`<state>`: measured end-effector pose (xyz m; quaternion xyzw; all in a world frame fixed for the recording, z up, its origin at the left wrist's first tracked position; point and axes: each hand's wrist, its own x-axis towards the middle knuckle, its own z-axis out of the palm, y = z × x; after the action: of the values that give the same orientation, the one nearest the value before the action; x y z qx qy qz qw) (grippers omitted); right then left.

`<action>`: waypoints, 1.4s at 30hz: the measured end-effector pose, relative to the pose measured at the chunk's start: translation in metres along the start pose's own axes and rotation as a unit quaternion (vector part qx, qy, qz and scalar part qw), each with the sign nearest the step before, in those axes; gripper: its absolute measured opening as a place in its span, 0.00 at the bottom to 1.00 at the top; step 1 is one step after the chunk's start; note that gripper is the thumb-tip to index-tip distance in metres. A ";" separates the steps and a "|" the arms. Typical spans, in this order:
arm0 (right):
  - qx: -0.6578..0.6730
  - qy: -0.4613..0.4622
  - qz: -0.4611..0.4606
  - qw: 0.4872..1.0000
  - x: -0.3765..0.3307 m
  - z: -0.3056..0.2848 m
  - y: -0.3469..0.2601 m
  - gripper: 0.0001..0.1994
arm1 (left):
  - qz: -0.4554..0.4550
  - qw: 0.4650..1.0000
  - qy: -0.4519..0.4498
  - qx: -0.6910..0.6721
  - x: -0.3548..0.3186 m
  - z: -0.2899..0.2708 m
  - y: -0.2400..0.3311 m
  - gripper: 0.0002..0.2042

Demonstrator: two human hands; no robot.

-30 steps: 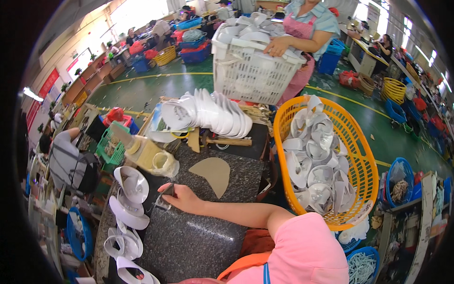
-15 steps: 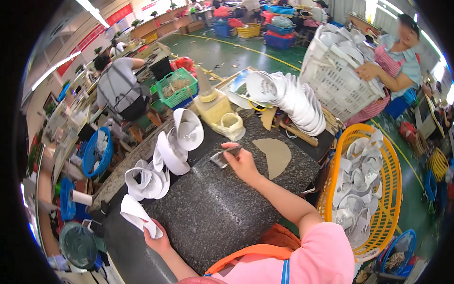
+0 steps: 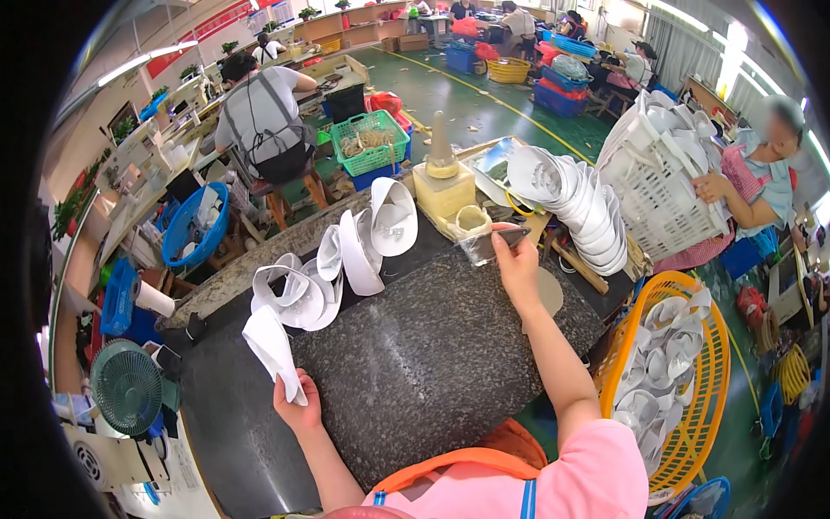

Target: The person takes shoe upper pieces, dips an applicator tool into a glue dispenser to apply adhesive along their edges, and folds and presses them by hand on the table.

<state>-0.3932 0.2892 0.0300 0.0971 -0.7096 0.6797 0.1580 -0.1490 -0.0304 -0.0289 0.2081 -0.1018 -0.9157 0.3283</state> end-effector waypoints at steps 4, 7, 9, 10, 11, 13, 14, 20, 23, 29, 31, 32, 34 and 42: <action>-0.073 0.003 -0.079 0.994 0.010 -0.009 0.001 0.08 | 0.002 1.000 0.011 -0.013 -0.007 -0.005 0.003 0.12; -0.150 0.002 -0.103 0.983 0.036 -0.024 0.015 0.09 | 0.002 1.000 0.024 -0.016 -0.008 -0.006 0.003 0.12; -0.175 0.027 -0.110 0.978 0.058 -0.031 0.033 0.12 | -0.002 1.000 0.028 -0.010 -0.007 0.003 -0.002 0.13; -0.231 0.035 -0.116 0.966 0.074 -0.040 0.043 0.14 | -0.009 1.000 0.028 -0.007 -0.007 0.007 -0.003 0.13; -0.287 0.039 -0.116 0.950 0.086 -0.047 0.053 0.16 | -0.016 0.999 0.042 0.008 -0.002 0.003 -0.001 0.13; -0.301 0.037 -0.137 0.943 0.092 -0.035 0.029 0.19 | -0.039 0.999 -0.002 0.004 0.009 -0.016 0.008 0.15; -0.308 0.030 -0.150 0.939 0.094 -0.032 0.019 0.19 | -0.047 0.999 0.016 0.018 0.009 -0.017 0.010 0.15; -0.261 -0.054 -0.138 0.954 0.109 -0.013 0.029 0.17 | -0.009 0.998 -0.057 0.028 0.015 -0.004 0.000 0.14; -0.292 -0.067 -0.133 0.945 0.111 -0.003 0.034 0.17 | -0.007 0.996 -0.074 0.040 0.016 -0.010 0.001 0.14; -0.361 -0.128 -0.126 0.915 0.122 0.008 0.046 0.17 | -0.012 0.997 -0.073 0.021 0.011 -0.015 0.005 0.14; -0.383 -0.152 -0.133 0.902 0.121 0.013 0.046 0.18 | -0.009 0.997 -0.070 0.018 0.013 -0.018 0.006 0.14; -0.417 -0.149 -0.136 0.886 0.122 0.014 0.045 0.19 | -0.010 0.997 -0.077 0.016 0.013 -0.019 0.006 0.14; -0.454 -0.150 -0.118 0.870 0.126 0.013 0.043 0.20 | -0.011 0.996 -0.082 0.013 0.014 -0.020 0.004 0.14; -0.276 -0.011 -0.246 0.929 0.057 0.014 0.027 0.11 | -0.010 0.995 -0.090 0.048 0.024 -0.021 0.002 0.15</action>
<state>-0.4570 0.2813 0.0247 0.2292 -0.8248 0.3952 0.3330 -0.1550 -0.0483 -0.0544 0.1409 -0.1732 -0.9279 0.2985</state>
